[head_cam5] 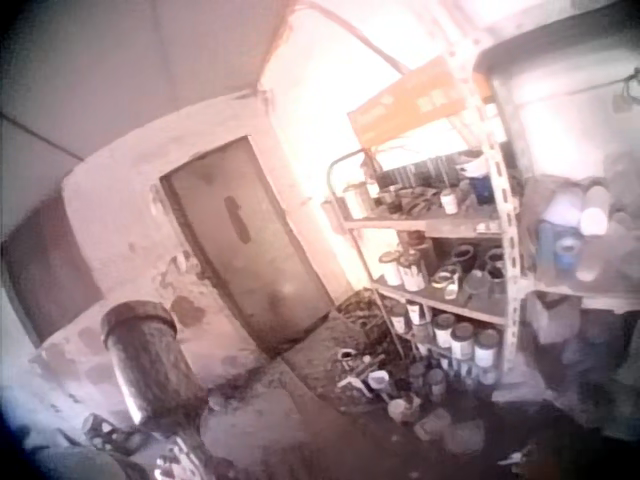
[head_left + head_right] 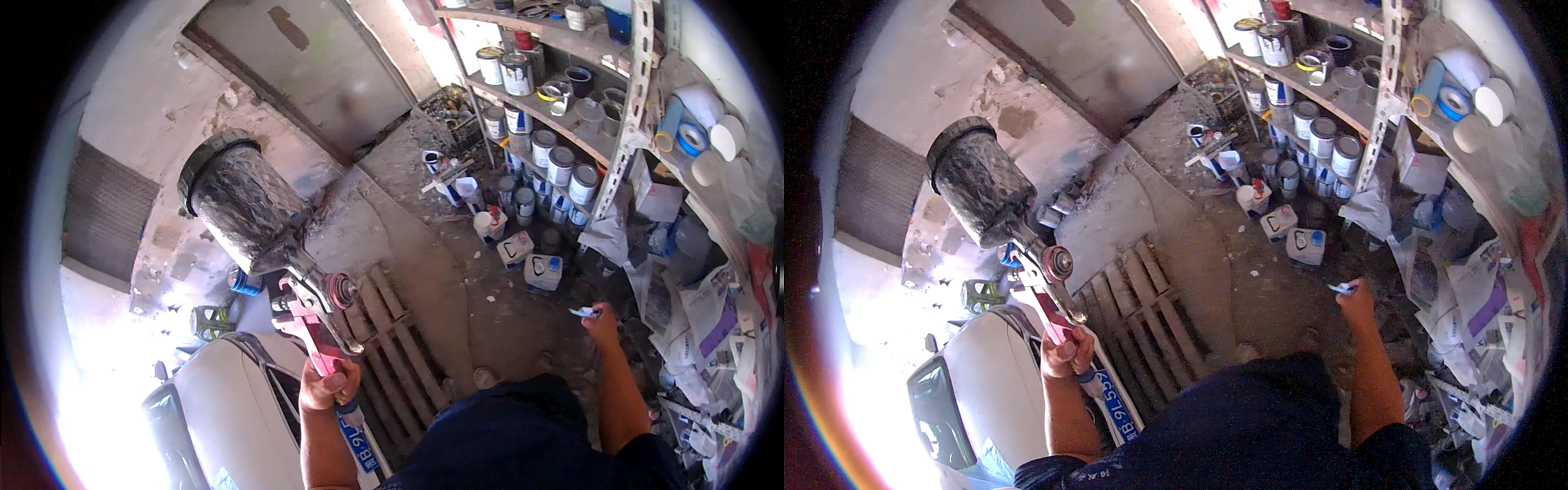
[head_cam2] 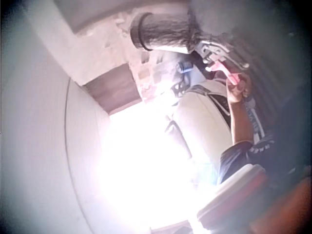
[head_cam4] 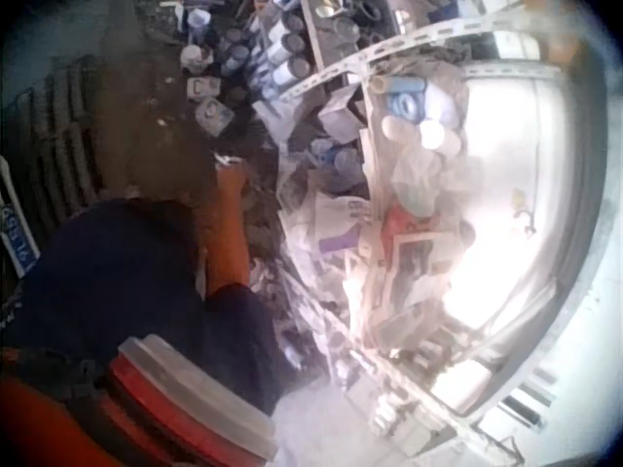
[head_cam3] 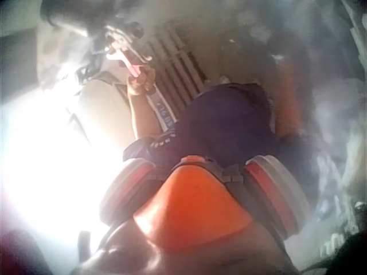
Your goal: The person retrieves a paint sprayer and a small metal part from a shelf, then attaches the part to the sprayer. They then pour a white liquid from a small container into the sprayer's cup and stir it with a metal tool.
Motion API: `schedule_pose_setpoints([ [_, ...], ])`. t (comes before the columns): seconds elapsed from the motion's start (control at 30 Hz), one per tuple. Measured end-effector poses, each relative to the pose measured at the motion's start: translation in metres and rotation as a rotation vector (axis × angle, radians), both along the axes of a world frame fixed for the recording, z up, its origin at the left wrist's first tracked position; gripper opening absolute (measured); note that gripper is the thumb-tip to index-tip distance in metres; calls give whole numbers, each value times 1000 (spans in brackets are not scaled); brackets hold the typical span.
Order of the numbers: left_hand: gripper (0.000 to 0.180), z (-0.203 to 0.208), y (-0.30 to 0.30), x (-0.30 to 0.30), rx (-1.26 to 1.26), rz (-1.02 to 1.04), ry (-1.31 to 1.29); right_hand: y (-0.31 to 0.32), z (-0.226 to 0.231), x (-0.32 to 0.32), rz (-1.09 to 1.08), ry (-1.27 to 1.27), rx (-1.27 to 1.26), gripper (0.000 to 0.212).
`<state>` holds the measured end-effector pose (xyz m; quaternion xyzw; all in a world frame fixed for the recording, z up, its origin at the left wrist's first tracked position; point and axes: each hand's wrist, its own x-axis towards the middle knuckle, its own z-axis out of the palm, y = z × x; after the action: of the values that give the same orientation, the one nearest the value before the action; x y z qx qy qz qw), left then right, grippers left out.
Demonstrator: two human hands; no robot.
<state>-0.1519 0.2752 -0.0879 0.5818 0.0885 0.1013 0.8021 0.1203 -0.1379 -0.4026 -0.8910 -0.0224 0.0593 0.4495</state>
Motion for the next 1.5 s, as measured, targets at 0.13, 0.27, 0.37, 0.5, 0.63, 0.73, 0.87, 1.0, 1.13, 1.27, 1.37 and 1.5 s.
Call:
schedule_pose_setpoints([
  [0.13, 24, -9, -1, 14, 85, -60, -12, 45, 67, -14, 92, 169, 301, 31],
  [0.27, 24, 2, -19, 38, 228, 133, 98, 121, 142, -34, 383, 247, 895, 28],
  [0.37, 28, 15, -32, 66, 370, 260, -109, 165, 204, -57, 580, 332, 1065, 24],
  [0.5, 36, 50, -48, 96, 444, 512, -180, 206, 229, -81, 779, 429, 1138, 29],
  [0.63, 37, 57, -37, 108, 385, 540, -280, 232, 219, -103, 1015, 490, 942, 41],
  [0.73, 40, 69, -34, 115, 362, 572, -291, 244, 218, -116, 1106, 373, 749, 48],
  [0.87, 46, 72, -22, 123, 361, 675, -323, 247, 225, -125, 1029, 270, 736, 42],
  [1.0, 44, 77, -11, 132, 396, 766, -334, 245, 224, -121, 999, 246, 714, 38],
  [1.13, 45, 88, -10, 135, 443, 789, -376, 243, 227, -122, 976, 222, 654, 35],
  [1.27, 41, 92, -17, 136, 455, 805, -404, 243, 238, -121, 971, 107, 618, 34],
  [1.37, 38, 91, -16, 133, 433, 822, -376, 243, 252, -117, 986, 155, 608, 34],
  [1.5, 33, 95, -12, 131, 421, 848, -302, 242, 261, -118, 1000, 92, 586, 34],
])
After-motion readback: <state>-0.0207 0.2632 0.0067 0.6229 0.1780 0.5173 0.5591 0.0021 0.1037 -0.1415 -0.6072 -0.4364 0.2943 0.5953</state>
